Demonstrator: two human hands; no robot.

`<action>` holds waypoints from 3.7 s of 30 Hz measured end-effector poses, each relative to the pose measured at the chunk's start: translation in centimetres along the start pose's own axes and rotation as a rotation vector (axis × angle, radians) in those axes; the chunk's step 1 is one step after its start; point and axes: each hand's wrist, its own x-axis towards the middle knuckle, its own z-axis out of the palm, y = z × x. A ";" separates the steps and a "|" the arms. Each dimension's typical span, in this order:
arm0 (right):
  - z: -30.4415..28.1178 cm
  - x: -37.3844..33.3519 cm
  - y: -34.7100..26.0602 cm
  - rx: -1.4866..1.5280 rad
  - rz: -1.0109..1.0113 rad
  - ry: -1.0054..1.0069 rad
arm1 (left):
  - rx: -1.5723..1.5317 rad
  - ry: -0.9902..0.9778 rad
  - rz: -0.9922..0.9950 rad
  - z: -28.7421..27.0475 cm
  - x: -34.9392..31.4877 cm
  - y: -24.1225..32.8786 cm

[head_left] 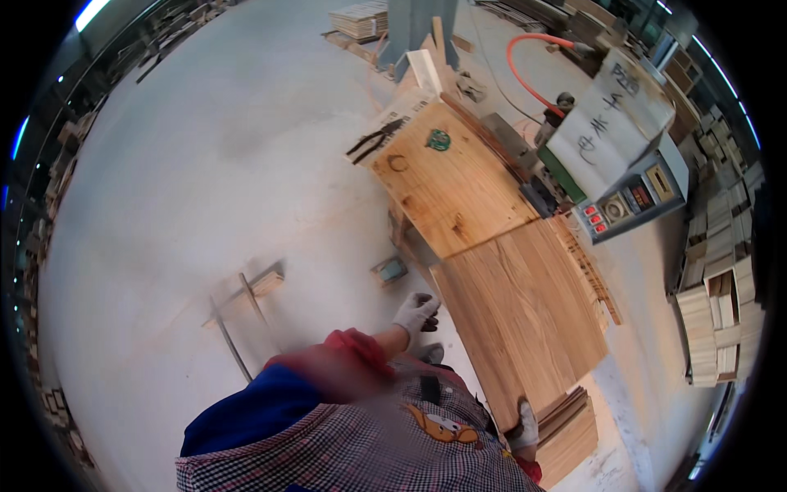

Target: The person picks up a wood panel, places it onto a guide under a machine, and uses a tape measure to check the width of the panel.

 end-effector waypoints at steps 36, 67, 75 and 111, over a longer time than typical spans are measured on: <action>8.1 6.4 -4.5 -1.482 -0.207 0.521 | 0.082 0.013 -0.252 -0.8 10.2 9.2; 18.4 9.9 -3.9 -1.450 -0.076 0.561 | 0.143 -0.112 -0.346 -6.8 14.2 18.1; 18.4 10.0 -3.8 -1.454 -0.068 0.567 | 0.133 -0.178 -0.266 -7.5 14.8 17.2; 18.2 9.0 -4.2 -1.595 -0.143 0.600 | 0.179 -0.099 -0.339 -6.8 14.9 17.2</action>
